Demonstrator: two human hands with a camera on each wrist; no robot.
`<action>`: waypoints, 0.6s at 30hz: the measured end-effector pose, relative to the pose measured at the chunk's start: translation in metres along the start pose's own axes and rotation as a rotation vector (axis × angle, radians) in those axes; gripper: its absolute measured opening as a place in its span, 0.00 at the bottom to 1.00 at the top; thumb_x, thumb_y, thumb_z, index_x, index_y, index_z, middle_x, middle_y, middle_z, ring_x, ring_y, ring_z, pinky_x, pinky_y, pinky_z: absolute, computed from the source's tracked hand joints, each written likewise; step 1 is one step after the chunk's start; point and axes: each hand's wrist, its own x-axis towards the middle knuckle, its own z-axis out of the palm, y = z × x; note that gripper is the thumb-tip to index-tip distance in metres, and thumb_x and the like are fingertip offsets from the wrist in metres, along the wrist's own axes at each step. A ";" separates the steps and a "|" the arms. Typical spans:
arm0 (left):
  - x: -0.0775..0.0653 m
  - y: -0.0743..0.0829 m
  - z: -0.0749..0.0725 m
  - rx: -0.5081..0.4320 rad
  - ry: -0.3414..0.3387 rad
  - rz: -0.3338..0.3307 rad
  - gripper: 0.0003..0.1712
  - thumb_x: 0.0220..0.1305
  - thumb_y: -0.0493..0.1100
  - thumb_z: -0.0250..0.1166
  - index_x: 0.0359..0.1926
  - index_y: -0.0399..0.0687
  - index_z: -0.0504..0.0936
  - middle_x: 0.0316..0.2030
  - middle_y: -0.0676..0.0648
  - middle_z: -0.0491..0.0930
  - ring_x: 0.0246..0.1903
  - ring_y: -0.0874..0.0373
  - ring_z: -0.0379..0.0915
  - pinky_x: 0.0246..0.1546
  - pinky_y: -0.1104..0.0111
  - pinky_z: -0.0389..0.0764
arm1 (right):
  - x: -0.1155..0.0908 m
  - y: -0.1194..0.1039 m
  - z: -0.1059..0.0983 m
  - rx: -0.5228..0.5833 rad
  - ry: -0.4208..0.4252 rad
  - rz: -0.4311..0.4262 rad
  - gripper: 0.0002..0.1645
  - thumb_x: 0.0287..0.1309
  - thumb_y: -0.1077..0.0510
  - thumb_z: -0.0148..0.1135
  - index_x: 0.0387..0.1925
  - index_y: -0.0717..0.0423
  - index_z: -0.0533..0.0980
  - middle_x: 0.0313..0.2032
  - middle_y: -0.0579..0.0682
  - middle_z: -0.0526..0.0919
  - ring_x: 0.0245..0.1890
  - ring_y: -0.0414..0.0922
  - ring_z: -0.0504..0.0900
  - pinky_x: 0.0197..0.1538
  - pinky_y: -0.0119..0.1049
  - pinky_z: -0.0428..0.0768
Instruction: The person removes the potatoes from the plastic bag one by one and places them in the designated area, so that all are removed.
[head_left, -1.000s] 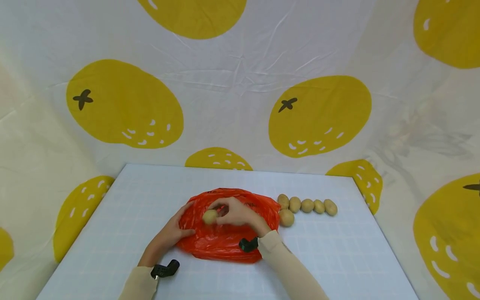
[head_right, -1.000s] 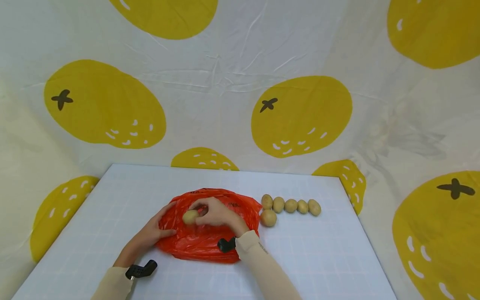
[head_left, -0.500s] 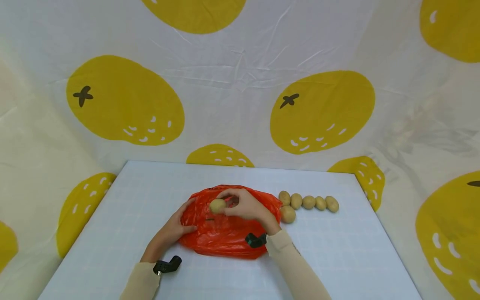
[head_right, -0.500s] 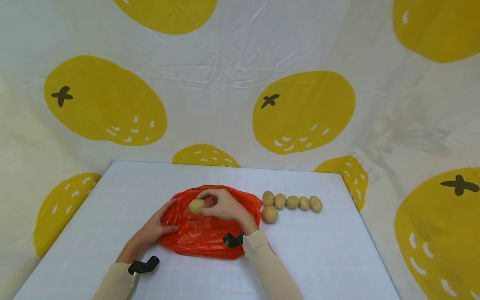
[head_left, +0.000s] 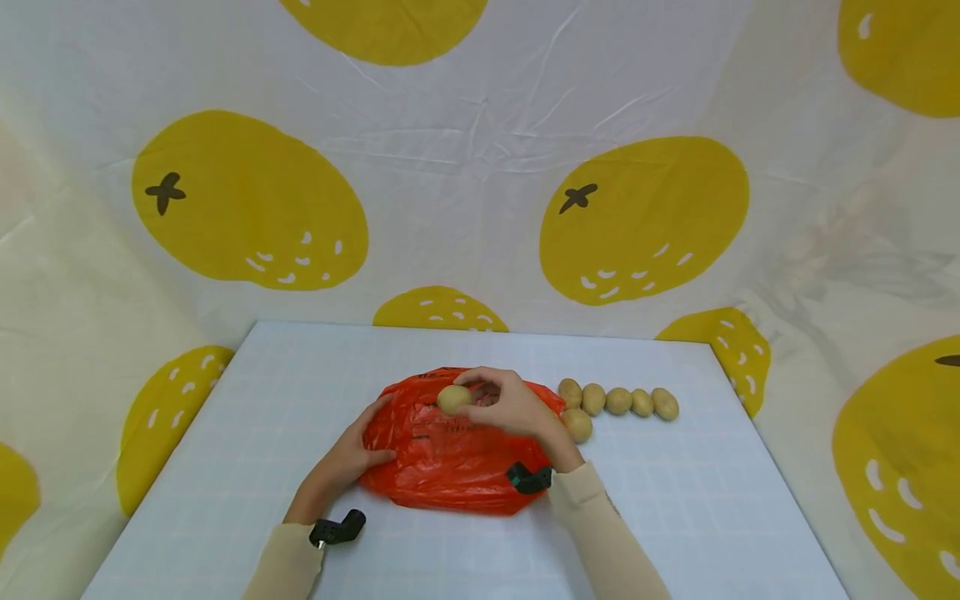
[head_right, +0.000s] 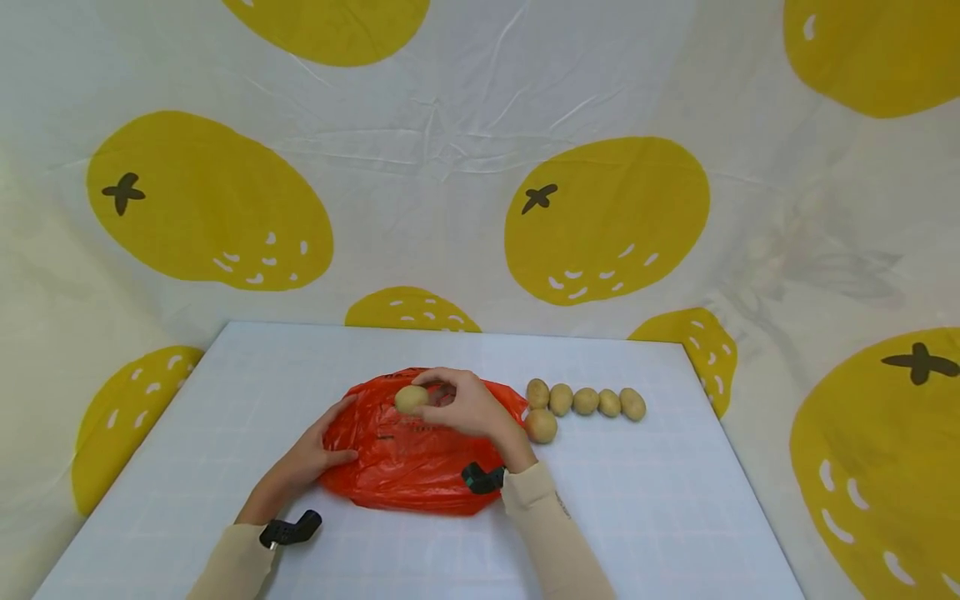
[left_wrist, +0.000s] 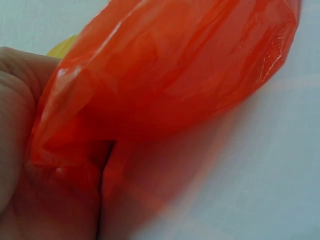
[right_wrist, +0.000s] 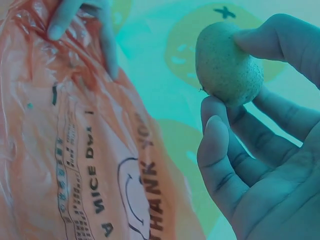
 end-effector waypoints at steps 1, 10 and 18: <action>0.000 0.000 0.000 -0.002 -0.001 0.003 0.59 0.55 0.33 0.74 0.81 0.66 0.53 0.80 0.41 0.51 0.74 0.35 0.54 0.63 0.45 0.78 | -0.001 0.001 -0.001 0.001 0.012 -0.005 0.22 0.60 0.56 0.73 0.56 0.50 0.81 0.49 0.48 0.86 0.46 0.46 0.85 0.50 0.35 0.85; -0.002 0.002 0.000 0.025 -0.008 0.028 0.58 0.55 0.33 0.74 0.81 0.63 0.53 0.80 0.40 0.51 0.73 0.35 0.54 0.64 0.43 0.77 | -0.017 -0.001 -0.016 0.021 0.099 -0.001 0.23 0.60 0.56 0.74 0.57 0.50 0.81 0.52 0.51 0.85 0.46 0.47 0.85 0.50 0.38 0.85; -0.003 0.003 0.000 0.007 -0.015 0.024 0.59 0.56 0.32 0.74 0.81 0.63 0.52 0.80 0.40 0.51 0.73 0.35 0.56 0.63 0.45 0.78 | -0.025 0.001 -0.026 0.069 0.130 0.006 0.24 0.61 0.60 0.72 0.58 0.56 0.79 0.52 0.58 0.84 0.46 0.51 0.85 0.46 0.36 0.86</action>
